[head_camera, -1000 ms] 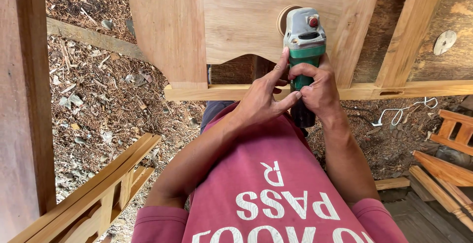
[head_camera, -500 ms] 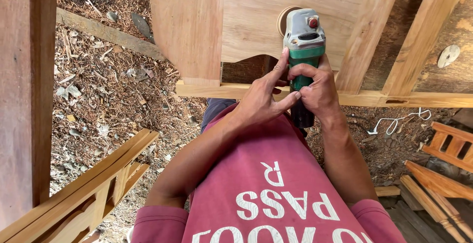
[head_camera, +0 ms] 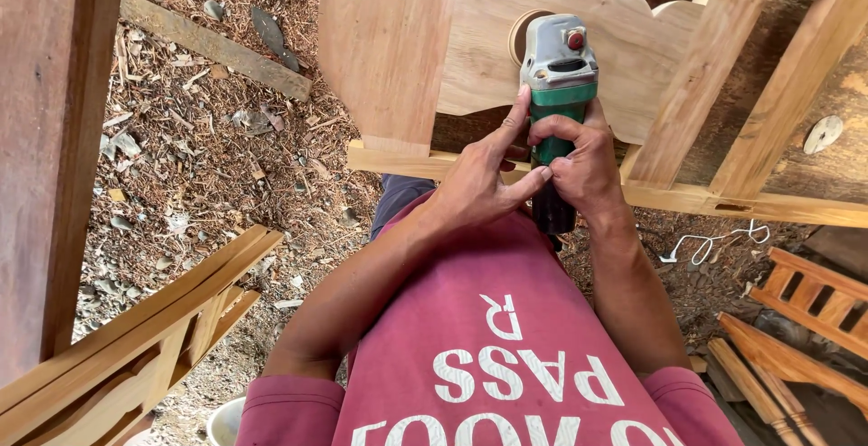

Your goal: The person uses a handheld angle grinder with a sanding disc to smooth the edges and surfaces of a wooden chair frame. They move the tool along the curved backrest and the horizontal rails, then reposition the chair to access different sides while continuing to sand.

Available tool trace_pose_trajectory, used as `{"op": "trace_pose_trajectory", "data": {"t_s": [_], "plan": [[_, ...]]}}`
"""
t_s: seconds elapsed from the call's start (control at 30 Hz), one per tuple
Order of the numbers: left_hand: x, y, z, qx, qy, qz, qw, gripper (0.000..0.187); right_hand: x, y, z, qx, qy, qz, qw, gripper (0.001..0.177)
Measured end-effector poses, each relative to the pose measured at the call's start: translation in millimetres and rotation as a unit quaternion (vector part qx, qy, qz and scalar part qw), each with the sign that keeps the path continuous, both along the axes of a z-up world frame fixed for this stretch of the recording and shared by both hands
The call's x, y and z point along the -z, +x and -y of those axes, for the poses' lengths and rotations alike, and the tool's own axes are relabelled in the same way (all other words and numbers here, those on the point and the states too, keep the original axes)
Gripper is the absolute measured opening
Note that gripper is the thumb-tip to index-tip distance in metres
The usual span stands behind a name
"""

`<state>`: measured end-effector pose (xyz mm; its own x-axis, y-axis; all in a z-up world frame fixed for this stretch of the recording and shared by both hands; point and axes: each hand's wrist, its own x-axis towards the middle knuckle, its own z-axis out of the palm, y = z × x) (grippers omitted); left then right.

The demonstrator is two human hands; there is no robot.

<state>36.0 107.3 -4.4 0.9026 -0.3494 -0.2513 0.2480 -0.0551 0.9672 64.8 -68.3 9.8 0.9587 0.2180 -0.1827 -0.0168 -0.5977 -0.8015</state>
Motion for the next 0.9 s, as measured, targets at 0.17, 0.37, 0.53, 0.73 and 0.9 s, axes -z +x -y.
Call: {"op": "trace_pose_trajectory", "data": {"t_s": [0.17,0.37,0.53,0.73,0.9], "plan": [[2,0,-12,-0.017,0.000,-0.004,1.000,0.095,-1,6,-13,-0.011,0.003,-0.004,1.000,0.054],[2,2,-27,-0.032,0.016,-0.007,0.999,0.095,-4,15,-32,-0.025,0.005,-0.013,1.000,0.054],[5,3,-36,-0.048,0.014,-0.008,0.999,0.095,-6,22,-45,-0.037,0.003,-0.016,0.999,0.054],[9,3,-44,-0.069,0.000,-0.008,0.998,0.094,-2,27,-54,-0.057,0.013,-0.008,0.998,0.054],[9,6,-51,-0.081,-0.004,0.000,0.997,0.093,-3,33,-62,-0.061,0.012,-0.008,0.998,0.052]]}}
